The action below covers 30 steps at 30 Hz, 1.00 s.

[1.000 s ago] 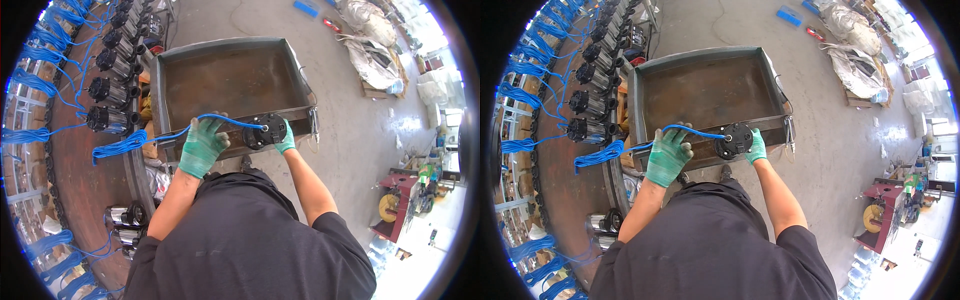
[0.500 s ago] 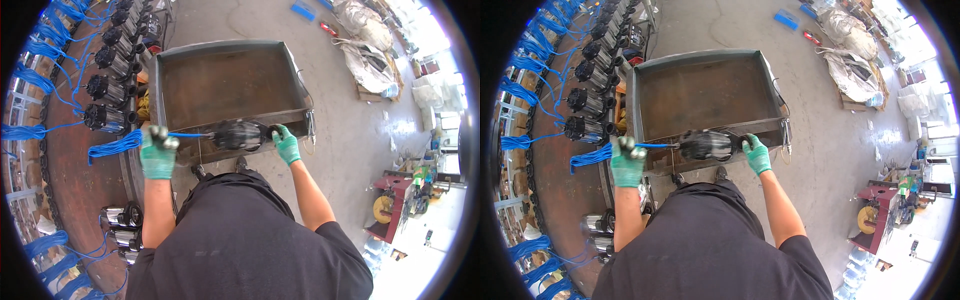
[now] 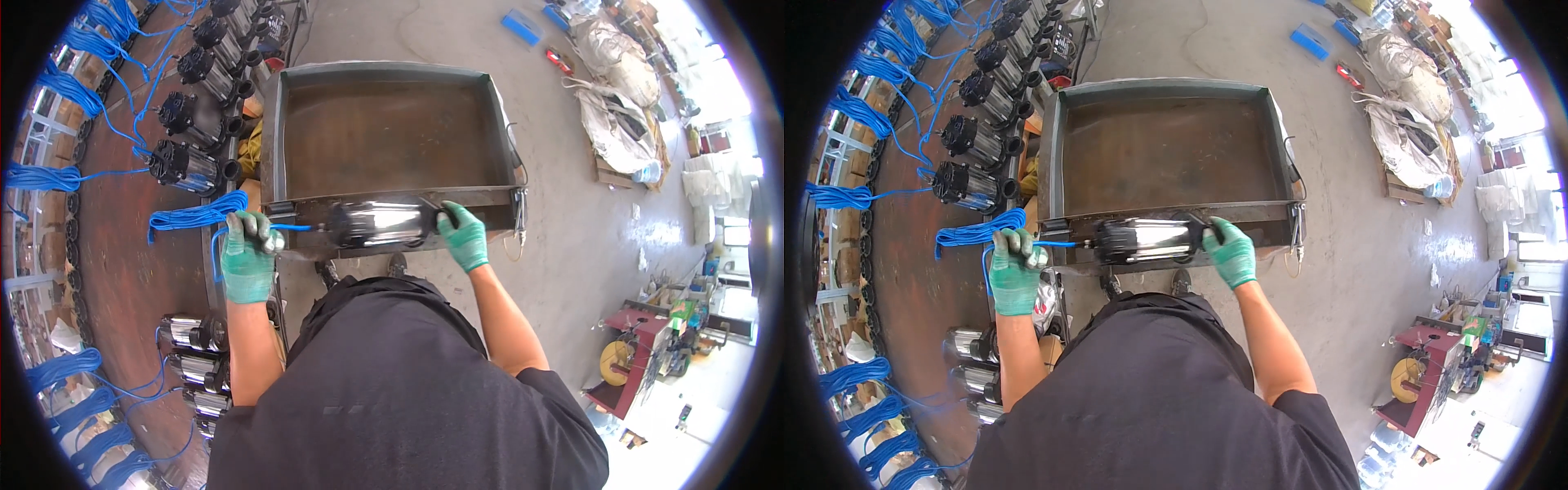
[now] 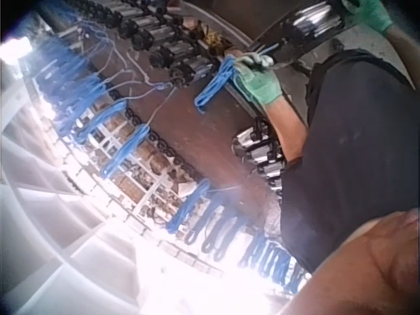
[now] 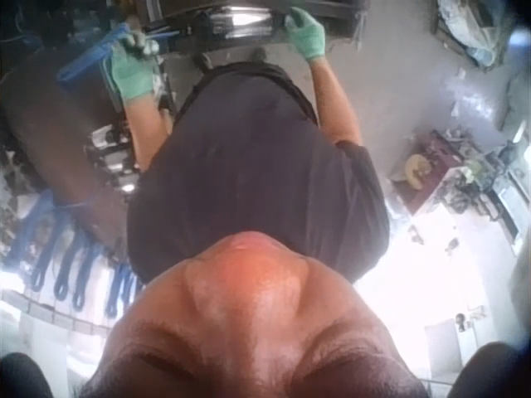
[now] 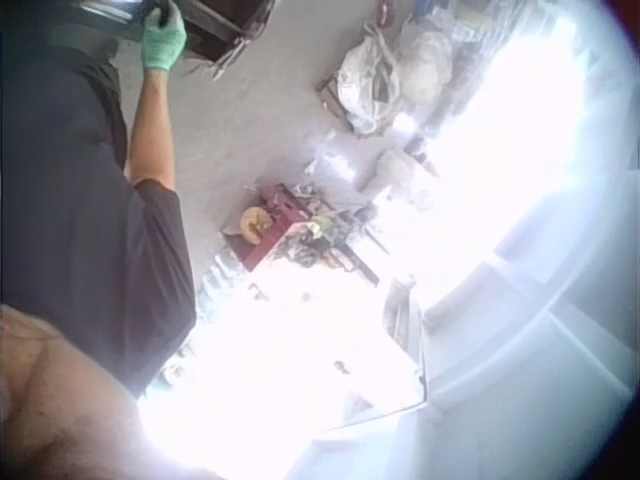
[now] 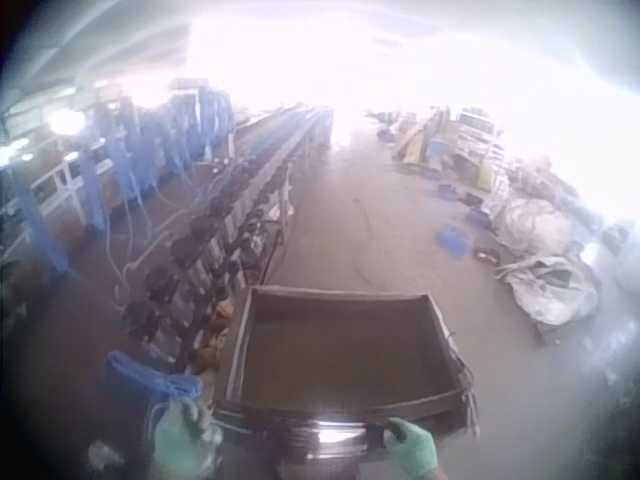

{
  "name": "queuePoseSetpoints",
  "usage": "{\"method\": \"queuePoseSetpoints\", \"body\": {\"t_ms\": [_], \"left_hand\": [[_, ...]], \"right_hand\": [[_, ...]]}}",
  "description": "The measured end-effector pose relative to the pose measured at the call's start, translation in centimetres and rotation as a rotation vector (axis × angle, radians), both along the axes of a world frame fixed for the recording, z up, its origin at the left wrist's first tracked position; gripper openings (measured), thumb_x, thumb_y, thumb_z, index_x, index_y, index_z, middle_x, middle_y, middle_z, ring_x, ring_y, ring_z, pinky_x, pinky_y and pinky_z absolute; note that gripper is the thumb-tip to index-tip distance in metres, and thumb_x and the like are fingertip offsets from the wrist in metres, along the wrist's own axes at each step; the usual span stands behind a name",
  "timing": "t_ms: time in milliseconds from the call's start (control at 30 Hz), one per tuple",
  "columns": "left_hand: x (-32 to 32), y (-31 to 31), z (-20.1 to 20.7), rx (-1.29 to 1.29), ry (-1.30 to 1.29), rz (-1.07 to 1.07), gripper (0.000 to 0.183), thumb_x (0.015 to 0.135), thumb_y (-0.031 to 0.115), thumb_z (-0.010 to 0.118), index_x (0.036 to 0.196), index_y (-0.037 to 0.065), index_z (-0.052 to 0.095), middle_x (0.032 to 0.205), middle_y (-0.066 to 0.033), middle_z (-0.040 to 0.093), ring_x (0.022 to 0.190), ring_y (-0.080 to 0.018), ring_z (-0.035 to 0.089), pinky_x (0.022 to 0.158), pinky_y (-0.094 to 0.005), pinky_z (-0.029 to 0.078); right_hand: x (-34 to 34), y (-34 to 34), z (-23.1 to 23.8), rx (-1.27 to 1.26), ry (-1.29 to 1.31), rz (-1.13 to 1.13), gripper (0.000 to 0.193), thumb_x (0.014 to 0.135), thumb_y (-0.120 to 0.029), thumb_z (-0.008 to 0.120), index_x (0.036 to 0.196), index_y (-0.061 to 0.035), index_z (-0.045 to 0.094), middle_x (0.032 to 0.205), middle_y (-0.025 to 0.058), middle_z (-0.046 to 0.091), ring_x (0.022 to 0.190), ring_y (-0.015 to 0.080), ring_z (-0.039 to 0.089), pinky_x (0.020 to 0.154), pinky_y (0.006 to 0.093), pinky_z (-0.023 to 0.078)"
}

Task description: The person picks up a submersible pump from a workbench, submerges it into a tank of water to check for leaks, and then places it back onto the workbench.

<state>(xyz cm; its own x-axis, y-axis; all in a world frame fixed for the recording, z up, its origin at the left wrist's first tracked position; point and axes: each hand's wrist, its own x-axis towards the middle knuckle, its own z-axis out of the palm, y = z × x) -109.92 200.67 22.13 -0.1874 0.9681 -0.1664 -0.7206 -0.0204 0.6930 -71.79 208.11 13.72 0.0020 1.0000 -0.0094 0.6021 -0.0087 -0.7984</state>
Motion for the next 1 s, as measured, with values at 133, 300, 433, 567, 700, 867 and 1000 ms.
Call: {"method": "queuePoseSetpoints", "body": {"t_ms": [133, 300, 433, 567, 700, 867, 1000], "left_hand": [[5.2, 1.9, 2.4, 0.130, -0.171, -0.234, 0.039, 0.105, 0.045, 0.051, 0.086, 0.011, 0.052, 0.084, -0.0042, 0.053, 0.065, -0.0163, 0.055, 0.067, -0.0342, 0.046], [11.4, 5.5, 0.6, -0.062, -0.301, -0.413, 0.038, 0.104, 0.046, 0.052, 0.090, 0.011, 0.060, 0.092, -0.0073, 0.065, 0.069, -0.0188, 0.062, 0.068, -0.0347, 0.047], [10.6, 6.2, 0.1, -0.062, -0.349, -0.382, 0.039, 0.105, 0.045, 0.050, 0.089, 0.011, 0.062, 0.091, -0.0079, 0.066, 0.069, -0.0198, 0.064, 0.067, -0.0354, 0.049], [10.4, 6.0, -0.3, -0.104, -0.325, -0.392, 0.039, 0.105, 0.044, 0.050, 0.088, 0.011, 0.063, 0.090, -0.0088, 0.067, 0.069, -0.0199, 0.065, 0.066, -0.0353, 0.050], [10.2, 5.8, -0.1, -0.102, -0.291, -0.375, 0.038, 0.105, 0.043, 0.051, 0.089, 0.010, 0.062, 0.091, -0.0110, 0.067, 0.068, -0.0199, 0.064, 0.067, -0.0356, 0.051], [8.9, 4.6, 0.4, -0.047, -0.131, -0.317, 0.035, 0.105, 0.040, 0.053, 0.091, 0.009, 0.061, 0.093, -0.0126, 0.067, 0.068, -0.0198, 0.064, 0.068, -0.0358, 0.053], [3.9, 2.6, 0.1, -0.046, -0.115, -0.059, 0.035, 0.104, 0.040, 0.056, 0.089, 0.008, 0.060, 0.089, -0.0116, 0.068, 0.068, -0.0200, 0.064, 0.065, -0.0352, 0.053]], "right_hand": [[4.7, 0.5, -4.8, 0.004, -0.387, -0.102, 0.034, 0.095, -0.039, 0.065, 0.117, -0.0132, 0.072, 0.099, 0.0149, 0.073, 0.091, 0.0366, 0.070, 0.080, 0.0458, 0.054], [6.0, 0.7, -8.0, -0.236, -0.660, -0.043, 0.024, 0.096, -0.027, 0.059, 0.114, -0.0141, 0.068, 0.099, 0.0199, 0.072, 0.095, 0.0413, 0.068, 0.081, 0.0505, 0.054], [5.5, 0.7, -7.7, -0.277, -0.619, -0.068, 0.023, 0.095, -0.027, 0.059, 0.113, -0.0139, 0.068, 0.100, 0.0214, 0.072, 0.095, 0.0423, 0.068, 0.081, 0.0516, 0.054], [5.5, 0.4, -8.3, -0.246, -0.567, -0.102, 0.024, 0.095, -0.027, 0.059, 0.114, -0.0154, 0.068, 0.100, 0.0213, 0.072, 0.095, 0.0430, 0.068, 0.082, 0.0525, 0.053], [6.1, 0.7, -9.5, -0.244, -0.571, -0.074, 0.024, 0.096, -0.027, 0.058, 0.115, -0.0154, 0.067, 0.100, 0.0218, 0.072, 0.096, 0.0432, 0.068, 0.082, 0.0528, 0.053], [7.0, 1.5, -10.3, -0.202, -0.459, -0.034, 0.032, 0.098, -0.029, 0.056, 0.126, -0.0151, 0.064, 0.104, 0.0248, 0.070, 0.100, 0.0453, 0.065, 0.086, 0.0529, 0.052], [7.4, 3.3, -8.7, -0.075, 0.005, 0.151, 0.061, 0.085, 0.010, 0.056, 0.143, -0.0070, 0.053, 0.116, 0.0037, 0.066, 0.091, 0.0108, 0.059, 0.082, 0.0238, 0.049]]}}
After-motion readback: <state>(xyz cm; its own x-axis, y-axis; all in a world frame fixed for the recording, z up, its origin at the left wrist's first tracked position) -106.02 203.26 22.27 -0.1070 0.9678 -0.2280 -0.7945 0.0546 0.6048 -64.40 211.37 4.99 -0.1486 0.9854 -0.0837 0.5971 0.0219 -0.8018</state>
